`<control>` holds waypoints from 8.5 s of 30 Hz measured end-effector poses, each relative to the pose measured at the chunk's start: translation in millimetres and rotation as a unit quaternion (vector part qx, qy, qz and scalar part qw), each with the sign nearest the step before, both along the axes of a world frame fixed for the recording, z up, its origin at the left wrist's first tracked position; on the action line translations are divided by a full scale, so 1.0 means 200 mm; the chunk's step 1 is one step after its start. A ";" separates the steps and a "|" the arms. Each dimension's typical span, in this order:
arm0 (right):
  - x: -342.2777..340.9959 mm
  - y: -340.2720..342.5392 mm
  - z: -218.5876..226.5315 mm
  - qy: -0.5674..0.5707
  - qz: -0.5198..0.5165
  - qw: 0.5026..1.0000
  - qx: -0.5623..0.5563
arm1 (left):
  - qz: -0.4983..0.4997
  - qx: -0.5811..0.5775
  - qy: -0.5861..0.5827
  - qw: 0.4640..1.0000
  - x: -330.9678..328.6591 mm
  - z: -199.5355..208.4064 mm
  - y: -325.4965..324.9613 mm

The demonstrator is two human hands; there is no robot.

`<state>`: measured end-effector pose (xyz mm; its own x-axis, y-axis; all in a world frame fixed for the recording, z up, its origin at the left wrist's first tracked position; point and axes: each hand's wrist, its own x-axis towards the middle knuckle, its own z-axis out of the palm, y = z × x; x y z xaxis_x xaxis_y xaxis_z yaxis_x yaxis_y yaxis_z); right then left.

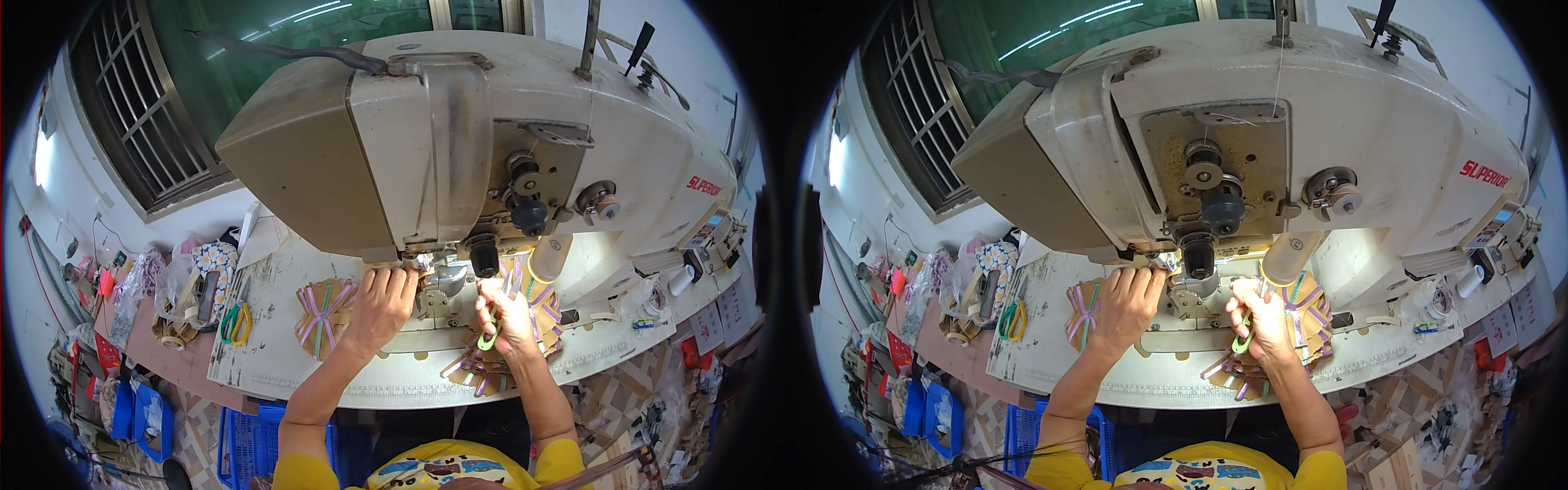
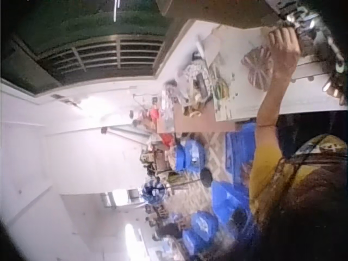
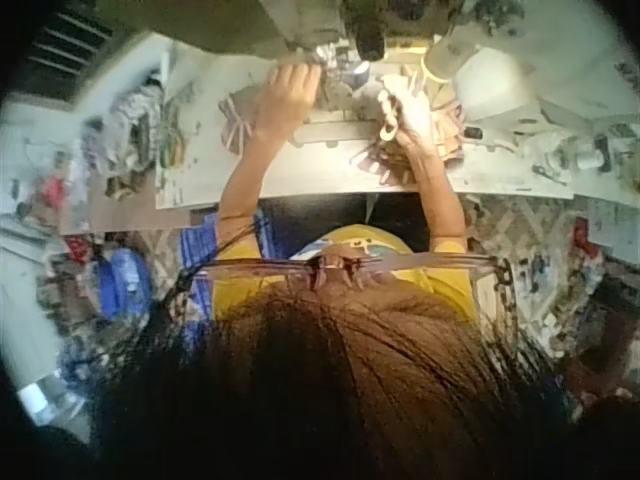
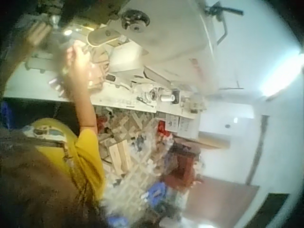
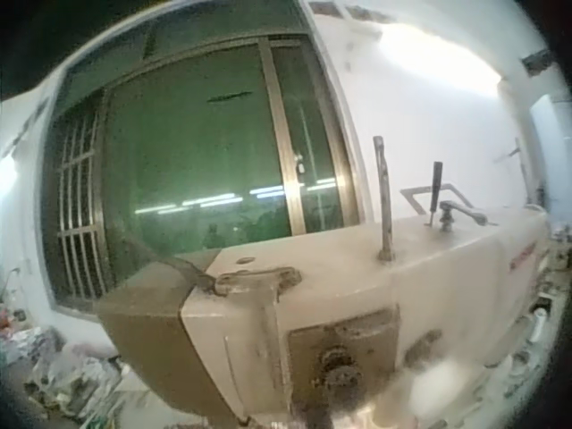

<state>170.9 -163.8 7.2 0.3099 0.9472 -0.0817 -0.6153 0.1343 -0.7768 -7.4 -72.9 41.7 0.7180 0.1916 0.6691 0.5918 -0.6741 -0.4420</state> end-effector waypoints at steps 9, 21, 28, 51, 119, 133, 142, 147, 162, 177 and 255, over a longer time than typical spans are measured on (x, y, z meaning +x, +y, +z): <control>-0.04 0.13 0.10 -0.082 -0.104 0.986 0.103 | -0.027 0.004 -0.015 1.000 0.00 0.02 -0.04; -0.04 0.12 0.13 -0.147 -0.132 0.976 0.093 | 0.093 -0.048 0.012 0.994 0.23 0.07 -0.28; -0.07 0.08 0.14 -0.141 -0.125 0.981 0.049 | 0.103 -0.099 -0.024 0.989 0.23 0.06 -0.29; -0.10 -0.18 0.11 -0.203 0.118 0.969 -0.071 | -0.252 -0.772 -0.414 0.412 -0.01 -0.10 -0.18; -0.35 0.05 0.10 -0.118 0.066 0.991 0.011 | -0.081 -0.641 -0.199 0.737 0.01 0.09 0.26; -0.33 0.05 0.11 -0.141 0.034 0.989 0.001 | -0.139 -0.685 -0.274 0.661 0.03 0.07 0.26; -0.29 0.06 0.12 -0.138 0.044 0.989 -0.005 | -0.142 -0.646 -0.320 0.678 0.03 0.03 0.28; -0.31 0.05 0.07 -0.116 0.053 0.992 0.002 | -0.088 -0.635 -0.276 0.717 0.03 0.04 0.30; -0.32 0.06 0.07 -0.120 -0.004 0.993 0.018 | -0.118 -0.590 -0.388 0.698 0.04 0.04 0.29; -0.30 -0.05 -0.05 -0.110 -0.039 0.993 0.011 | -0.174 -0.670 -0.589 0.416 -0.02 -0.01 0.22; -0.05 0.00 0.07 -0.089 -0.092 0.988 0.086 | -0.097 -0.753 -0.158 0.631 0.01 0.16 0.28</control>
<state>160.8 -163.5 20.3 0.4735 0.8685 0.1469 -0.4240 0.3708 -0.8263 -5.6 -16.6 74.4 0.7022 0.7101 -0.0525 0.3324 -0.2616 0.9061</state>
